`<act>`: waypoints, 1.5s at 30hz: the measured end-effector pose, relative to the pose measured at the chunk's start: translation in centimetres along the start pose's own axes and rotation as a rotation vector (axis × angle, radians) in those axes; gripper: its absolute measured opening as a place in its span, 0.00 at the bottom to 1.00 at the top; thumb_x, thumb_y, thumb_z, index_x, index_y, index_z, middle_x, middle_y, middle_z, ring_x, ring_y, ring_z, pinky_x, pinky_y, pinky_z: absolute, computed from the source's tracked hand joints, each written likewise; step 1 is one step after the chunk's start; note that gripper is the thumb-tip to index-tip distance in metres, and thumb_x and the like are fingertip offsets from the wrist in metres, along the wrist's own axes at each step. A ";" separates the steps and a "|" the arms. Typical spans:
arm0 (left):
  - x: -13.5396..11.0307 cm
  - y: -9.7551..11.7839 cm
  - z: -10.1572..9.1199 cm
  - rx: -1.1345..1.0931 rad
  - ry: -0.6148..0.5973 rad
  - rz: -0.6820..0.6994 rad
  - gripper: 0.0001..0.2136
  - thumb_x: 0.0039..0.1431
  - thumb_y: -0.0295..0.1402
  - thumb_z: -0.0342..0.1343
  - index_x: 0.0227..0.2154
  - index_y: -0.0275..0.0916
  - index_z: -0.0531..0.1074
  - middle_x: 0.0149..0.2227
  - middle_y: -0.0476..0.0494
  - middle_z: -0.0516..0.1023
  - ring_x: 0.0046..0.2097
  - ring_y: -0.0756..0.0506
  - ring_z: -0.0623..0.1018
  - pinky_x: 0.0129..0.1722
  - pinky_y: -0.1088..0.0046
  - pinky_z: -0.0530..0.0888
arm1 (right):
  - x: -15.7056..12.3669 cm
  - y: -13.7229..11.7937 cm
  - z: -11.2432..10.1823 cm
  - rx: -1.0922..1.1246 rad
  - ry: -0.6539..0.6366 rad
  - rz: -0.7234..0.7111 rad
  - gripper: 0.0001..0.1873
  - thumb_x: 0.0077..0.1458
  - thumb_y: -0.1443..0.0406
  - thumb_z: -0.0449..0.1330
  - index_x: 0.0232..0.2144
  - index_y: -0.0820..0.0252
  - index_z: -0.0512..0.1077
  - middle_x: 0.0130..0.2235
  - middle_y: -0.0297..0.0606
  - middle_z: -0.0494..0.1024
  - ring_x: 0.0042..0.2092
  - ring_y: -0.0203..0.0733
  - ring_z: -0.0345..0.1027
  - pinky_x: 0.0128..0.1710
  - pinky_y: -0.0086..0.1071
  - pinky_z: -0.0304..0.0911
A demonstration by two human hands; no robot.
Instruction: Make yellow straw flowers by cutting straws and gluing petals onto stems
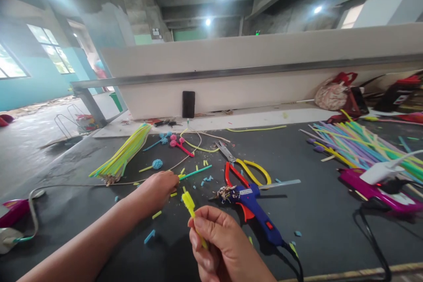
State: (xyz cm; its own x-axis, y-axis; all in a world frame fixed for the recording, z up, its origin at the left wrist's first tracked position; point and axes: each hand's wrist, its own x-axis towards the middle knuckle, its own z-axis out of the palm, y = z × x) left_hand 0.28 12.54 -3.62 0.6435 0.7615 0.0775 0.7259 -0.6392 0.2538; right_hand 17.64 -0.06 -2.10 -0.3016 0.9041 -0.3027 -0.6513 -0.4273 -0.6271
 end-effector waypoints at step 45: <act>-2.2 1.2 -4.2 -0.740 0.040 -0.199 0.06 0.50 0.35 0.54 0.25 0.38 0.70 0.24 0.51 0.69 0.27 0.50 0.67 0.28 0.76 0.64 | 1.4 1.6 -1.5 -0.153 0.030 -0.088 0.10 0.51 0.63 0.59 0.25 0.61 0.63 0.21 0.31 0.75 0.09 0.22 0.52 0.07 0.18 0.39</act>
State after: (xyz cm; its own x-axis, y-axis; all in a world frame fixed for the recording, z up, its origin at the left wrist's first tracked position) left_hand -1.27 10.60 0.54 0.4979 0.8672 -0.0059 0.4667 -0.2622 0.8447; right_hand 17.23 0.56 -4.60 -0.2256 0.9383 -0.2620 -0.5598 -0.3450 -0.7534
